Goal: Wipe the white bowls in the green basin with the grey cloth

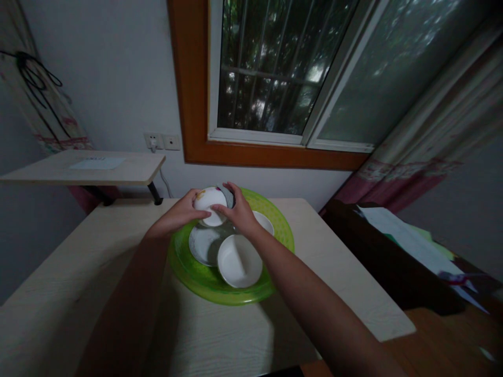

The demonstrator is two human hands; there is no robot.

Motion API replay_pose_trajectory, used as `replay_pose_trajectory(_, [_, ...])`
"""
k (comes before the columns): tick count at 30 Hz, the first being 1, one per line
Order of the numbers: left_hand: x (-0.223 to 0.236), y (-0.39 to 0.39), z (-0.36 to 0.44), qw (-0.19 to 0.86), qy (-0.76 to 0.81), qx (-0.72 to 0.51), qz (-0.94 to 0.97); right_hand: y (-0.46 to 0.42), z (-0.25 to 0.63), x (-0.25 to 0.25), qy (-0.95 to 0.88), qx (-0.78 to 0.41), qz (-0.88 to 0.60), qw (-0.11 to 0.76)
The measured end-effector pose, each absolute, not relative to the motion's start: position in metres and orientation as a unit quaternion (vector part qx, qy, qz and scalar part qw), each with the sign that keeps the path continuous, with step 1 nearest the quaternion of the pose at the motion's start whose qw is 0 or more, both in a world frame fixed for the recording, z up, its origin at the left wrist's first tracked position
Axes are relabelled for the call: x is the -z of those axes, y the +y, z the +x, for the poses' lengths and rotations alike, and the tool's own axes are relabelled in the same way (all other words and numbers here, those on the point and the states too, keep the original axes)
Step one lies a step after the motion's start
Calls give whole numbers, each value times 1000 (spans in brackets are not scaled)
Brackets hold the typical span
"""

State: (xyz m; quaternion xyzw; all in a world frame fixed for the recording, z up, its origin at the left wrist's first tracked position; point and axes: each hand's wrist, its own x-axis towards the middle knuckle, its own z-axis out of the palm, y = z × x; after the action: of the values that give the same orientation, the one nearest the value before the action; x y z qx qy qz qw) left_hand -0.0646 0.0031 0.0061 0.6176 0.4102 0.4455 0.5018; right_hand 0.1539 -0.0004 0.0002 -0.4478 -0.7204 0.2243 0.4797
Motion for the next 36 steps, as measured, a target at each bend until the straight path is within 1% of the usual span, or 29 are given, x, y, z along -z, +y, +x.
replay_pose_trajectory(7, [-6,6,-63,456,432,-475,617,-5,150,2,-771,-148,-431,445])
replay_pose_trajectory(14, [-4,6,-64,419,442,-463,644,-18,145,-9,-872,-72,-341,343])
replay_pose_trajectory(17, [-4,6,-65,405,446,-459,652,-24,140,-13,-889,-44,-332,312])
replay_pose_trajectory(20, [-6,4,-64,413,446,-466,642,-22,139,-12,-873,-51,-358,327])
replay_pose_trajectory(23, [-8,3,-64,418,447,-465,639,-12,143,-5,-829,-91,-404,375])
replay_pose_trajectory(27, [-11,3,-65,386,481,-419,666,1,151,4,-783,-134,-446,412])
replay_pose_trajectory(31, [-14,1,-63,352,497,-383,695,-2,151,4,-802,-117,-424,403])
replay_pose_trajectory(36, [-13,0,-59,323,478,-372,727,-18,140,-7,-863,-60,-355,355])
